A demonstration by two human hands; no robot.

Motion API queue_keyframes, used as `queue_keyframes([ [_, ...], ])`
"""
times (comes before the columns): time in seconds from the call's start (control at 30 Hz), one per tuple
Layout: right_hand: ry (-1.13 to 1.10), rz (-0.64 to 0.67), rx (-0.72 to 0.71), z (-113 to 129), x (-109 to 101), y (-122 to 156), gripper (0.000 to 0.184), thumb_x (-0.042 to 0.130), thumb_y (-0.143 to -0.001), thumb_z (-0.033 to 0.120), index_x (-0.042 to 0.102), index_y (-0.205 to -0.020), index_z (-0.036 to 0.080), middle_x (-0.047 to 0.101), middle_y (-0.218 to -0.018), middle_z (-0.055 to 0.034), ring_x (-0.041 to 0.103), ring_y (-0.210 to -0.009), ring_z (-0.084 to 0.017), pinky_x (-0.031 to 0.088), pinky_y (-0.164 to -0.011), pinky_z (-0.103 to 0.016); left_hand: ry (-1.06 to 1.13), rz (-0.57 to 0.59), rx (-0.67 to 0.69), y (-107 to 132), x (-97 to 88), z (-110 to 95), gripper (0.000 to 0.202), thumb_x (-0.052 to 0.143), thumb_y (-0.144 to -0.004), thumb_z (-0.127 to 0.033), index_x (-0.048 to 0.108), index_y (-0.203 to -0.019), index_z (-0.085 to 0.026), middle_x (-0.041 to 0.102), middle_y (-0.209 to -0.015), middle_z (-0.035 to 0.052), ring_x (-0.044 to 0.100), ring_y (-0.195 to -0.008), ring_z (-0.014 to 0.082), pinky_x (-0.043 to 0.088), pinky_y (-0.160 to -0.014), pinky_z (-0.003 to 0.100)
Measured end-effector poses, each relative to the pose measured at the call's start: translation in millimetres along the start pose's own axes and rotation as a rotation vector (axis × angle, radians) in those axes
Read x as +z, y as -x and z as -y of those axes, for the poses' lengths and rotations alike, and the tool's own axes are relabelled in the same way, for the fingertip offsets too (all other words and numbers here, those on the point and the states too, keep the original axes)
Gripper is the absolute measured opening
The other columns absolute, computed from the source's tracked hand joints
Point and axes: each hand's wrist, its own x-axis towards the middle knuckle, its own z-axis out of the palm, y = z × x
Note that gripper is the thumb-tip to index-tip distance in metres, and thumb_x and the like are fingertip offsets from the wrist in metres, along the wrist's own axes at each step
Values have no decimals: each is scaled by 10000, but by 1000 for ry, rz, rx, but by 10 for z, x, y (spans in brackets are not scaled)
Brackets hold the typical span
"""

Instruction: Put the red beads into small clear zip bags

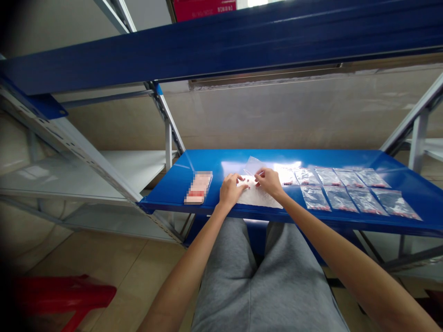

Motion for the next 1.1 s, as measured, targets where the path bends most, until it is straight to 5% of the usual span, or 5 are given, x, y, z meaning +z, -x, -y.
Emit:
queue_keyframes([
  [0.67,-288,-54,96,-51,39,105,46,611,-899,200,634,-887,163,768,-759,-92,769,-652,-200,555,-495,-207,63,88,119,98,-79,-34,172,812,-822,-234,719,-962,-202,701,-966,43,645,-965,210,494,-879,317],
  [1.1,-278,-46,97,1,40,161,45,617,-895,201,635,-879,162,764,-753,-96,768,-658,-210,564,-501,-225,-142,155,121,158,-112,-59,158,747,-886,-347,728,-825,-202,718,-940,88,658,-969,240,499,-795,303],
])
